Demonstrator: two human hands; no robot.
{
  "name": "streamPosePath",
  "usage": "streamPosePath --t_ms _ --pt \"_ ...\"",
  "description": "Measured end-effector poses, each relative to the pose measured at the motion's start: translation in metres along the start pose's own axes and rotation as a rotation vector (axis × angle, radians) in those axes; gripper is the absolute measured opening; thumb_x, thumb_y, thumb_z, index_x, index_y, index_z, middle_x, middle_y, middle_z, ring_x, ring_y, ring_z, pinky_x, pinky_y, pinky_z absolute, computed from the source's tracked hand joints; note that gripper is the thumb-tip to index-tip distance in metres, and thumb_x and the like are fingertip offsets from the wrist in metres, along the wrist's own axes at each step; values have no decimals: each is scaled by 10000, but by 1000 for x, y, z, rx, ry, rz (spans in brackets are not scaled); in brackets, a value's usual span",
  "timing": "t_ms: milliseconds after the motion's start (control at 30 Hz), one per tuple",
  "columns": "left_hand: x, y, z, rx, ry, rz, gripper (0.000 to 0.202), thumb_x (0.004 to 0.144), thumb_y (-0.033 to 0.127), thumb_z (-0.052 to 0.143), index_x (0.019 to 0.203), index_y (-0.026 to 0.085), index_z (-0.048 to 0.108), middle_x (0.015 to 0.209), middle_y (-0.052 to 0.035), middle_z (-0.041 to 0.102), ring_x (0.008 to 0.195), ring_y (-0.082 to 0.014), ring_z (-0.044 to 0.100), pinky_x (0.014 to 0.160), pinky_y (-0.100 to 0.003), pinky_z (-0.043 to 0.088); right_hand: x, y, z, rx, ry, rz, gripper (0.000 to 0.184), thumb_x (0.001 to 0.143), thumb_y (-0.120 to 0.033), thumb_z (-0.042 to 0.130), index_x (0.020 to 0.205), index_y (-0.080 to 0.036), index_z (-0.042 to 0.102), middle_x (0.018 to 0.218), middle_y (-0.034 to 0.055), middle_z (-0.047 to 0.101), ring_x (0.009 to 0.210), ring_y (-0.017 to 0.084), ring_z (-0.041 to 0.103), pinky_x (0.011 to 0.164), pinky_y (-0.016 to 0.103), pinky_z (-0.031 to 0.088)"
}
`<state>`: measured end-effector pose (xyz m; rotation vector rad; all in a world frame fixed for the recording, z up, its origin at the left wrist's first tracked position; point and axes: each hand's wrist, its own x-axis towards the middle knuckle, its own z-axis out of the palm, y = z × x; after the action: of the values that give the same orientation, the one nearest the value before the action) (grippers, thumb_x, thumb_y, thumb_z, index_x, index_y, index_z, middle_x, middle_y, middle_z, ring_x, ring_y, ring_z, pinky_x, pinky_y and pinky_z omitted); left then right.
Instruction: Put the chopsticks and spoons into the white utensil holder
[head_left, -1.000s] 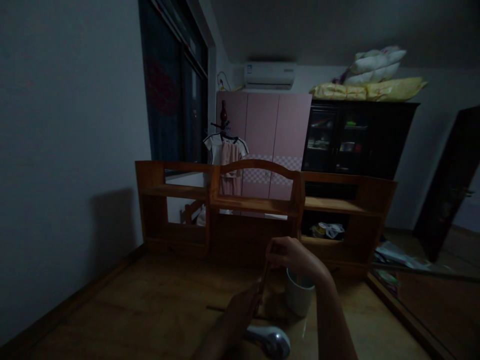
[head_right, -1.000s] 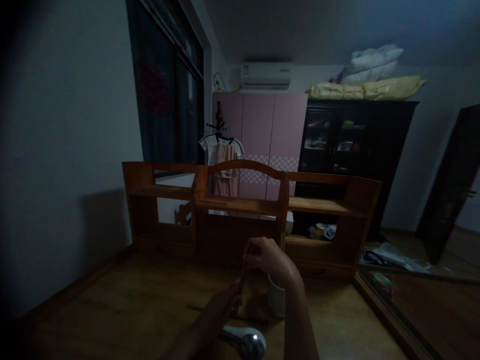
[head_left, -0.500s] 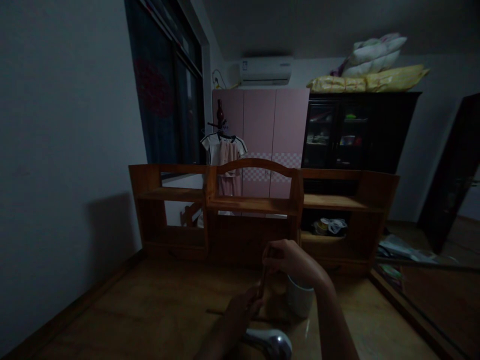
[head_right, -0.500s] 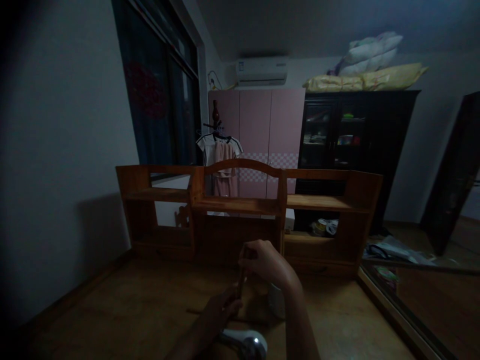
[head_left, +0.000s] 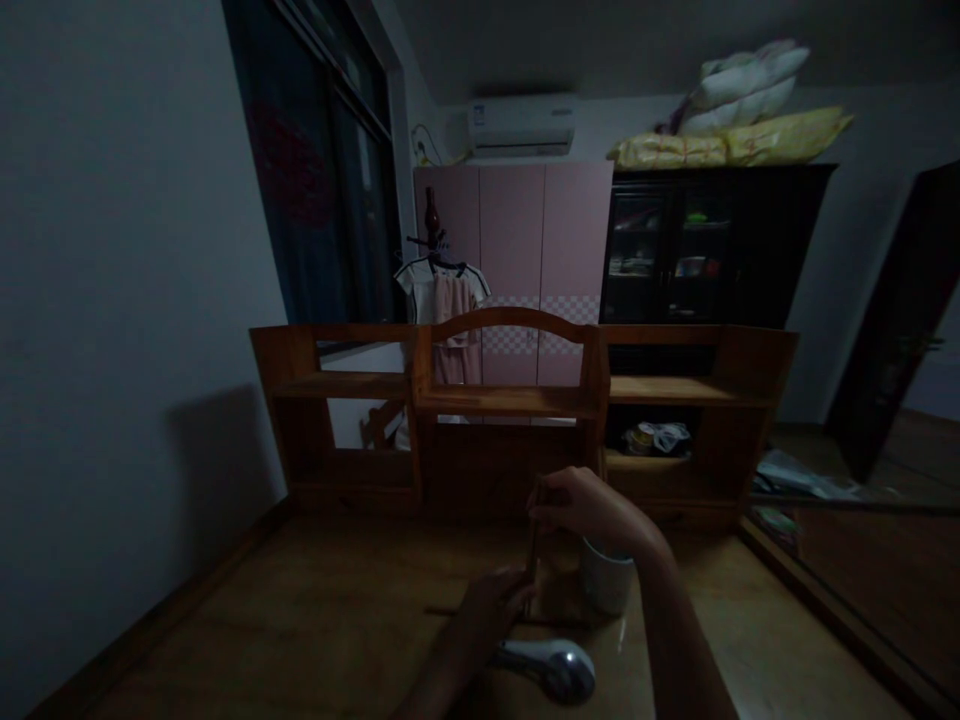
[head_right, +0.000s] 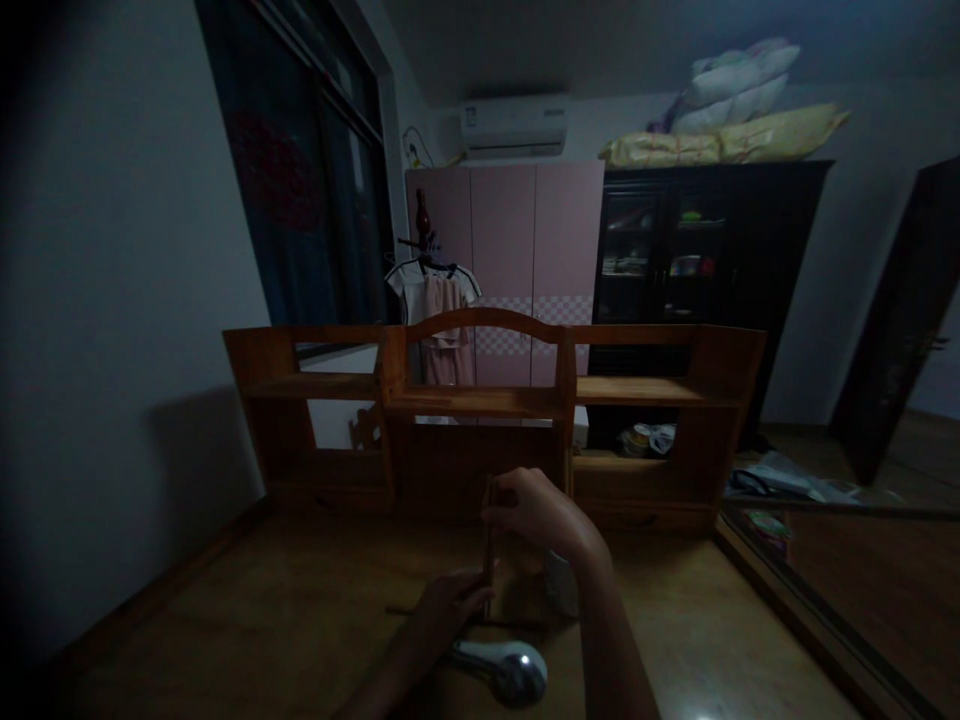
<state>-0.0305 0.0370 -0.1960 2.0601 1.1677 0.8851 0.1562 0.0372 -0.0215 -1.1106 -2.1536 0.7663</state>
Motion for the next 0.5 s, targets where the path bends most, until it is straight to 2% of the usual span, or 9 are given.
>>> streamPosePath --t_ms 133,300,500 --pt "-2 -3 1 38 10 41 258 897 373 532 1003 213 705 930 -45 703 828 -200 629 756 -243 440 -2 1 1 -4 11 12 118 825 -266 618 851 -171 683 749 37 709 677 182 674 546 217 462" --pt "-5 -1 1 57 14 76 274 917 345 508 1114 238 664 1057 -45 687 920 -203 632 806 -244 437 -3 0 2 -31 31 13 114 829 -261 609 833 -167 673 741 42 702 670 182 669 545 221 457" --pt "-7 -3 4 95 0 52 297 949 376 436 1077 223 657 954 -50 700 823 -197 640 717 -244 430 -4 -1 1 -89 50 12 108 826 -258 616 847 -170 675 741 39 700 688 177 656 567 221 453"
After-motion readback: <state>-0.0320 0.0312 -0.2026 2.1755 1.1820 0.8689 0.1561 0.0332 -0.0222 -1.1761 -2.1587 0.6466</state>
